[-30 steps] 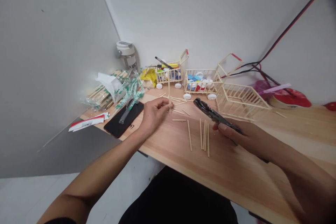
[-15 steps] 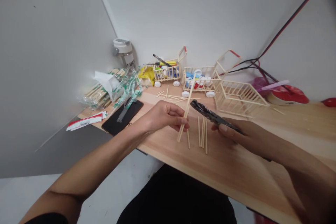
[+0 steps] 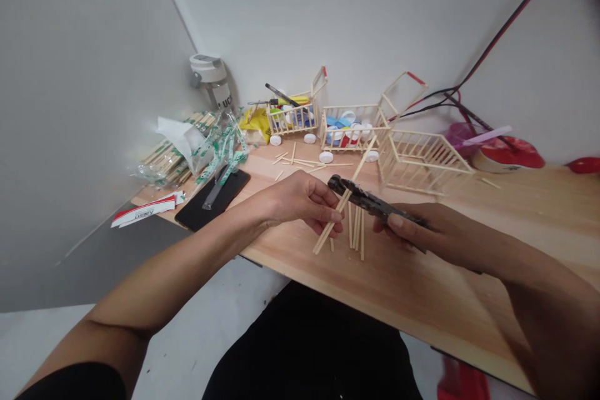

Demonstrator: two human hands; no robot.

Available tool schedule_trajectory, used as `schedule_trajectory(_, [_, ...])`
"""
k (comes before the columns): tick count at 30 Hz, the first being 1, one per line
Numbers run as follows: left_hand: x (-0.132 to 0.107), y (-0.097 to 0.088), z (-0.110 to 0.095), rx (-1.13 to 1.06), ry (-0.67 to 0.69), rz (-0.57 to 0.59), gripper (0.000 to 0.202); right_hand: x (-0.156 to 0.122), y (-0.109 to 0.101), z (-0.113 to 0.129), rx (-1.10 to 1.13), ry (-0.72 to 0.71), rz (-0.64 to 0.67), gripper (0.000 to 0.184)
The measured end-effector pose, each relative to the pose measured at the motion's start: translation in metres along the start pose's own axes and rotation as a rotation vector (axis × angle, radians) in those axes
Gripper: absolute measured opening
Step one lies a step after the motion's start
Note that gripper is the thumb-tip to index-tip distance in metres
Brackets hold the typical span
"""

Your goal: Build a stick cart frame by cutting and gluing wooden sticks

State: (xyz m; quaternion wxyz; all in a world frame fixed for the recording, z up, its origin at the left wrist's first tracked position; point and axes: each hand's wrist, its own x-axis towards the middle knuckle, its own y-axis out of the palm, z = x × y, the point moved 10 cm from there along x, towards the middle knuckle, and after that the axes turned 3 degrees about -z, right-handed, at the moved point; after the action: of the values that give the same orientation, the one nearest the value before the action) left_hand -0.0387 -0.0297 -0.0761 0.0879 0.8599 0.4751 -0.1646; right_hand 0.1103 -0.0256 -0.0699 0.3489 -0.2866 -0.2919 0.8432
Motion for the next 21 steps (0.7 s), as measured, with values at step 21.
schedule_trajectory(21, [0.0018,-0.0078,0.0016,0.034,-0.019,0.054,0.016,0.0064,-0.0037,-0.0023,-0.067,-0.007,-0.148,0.056])
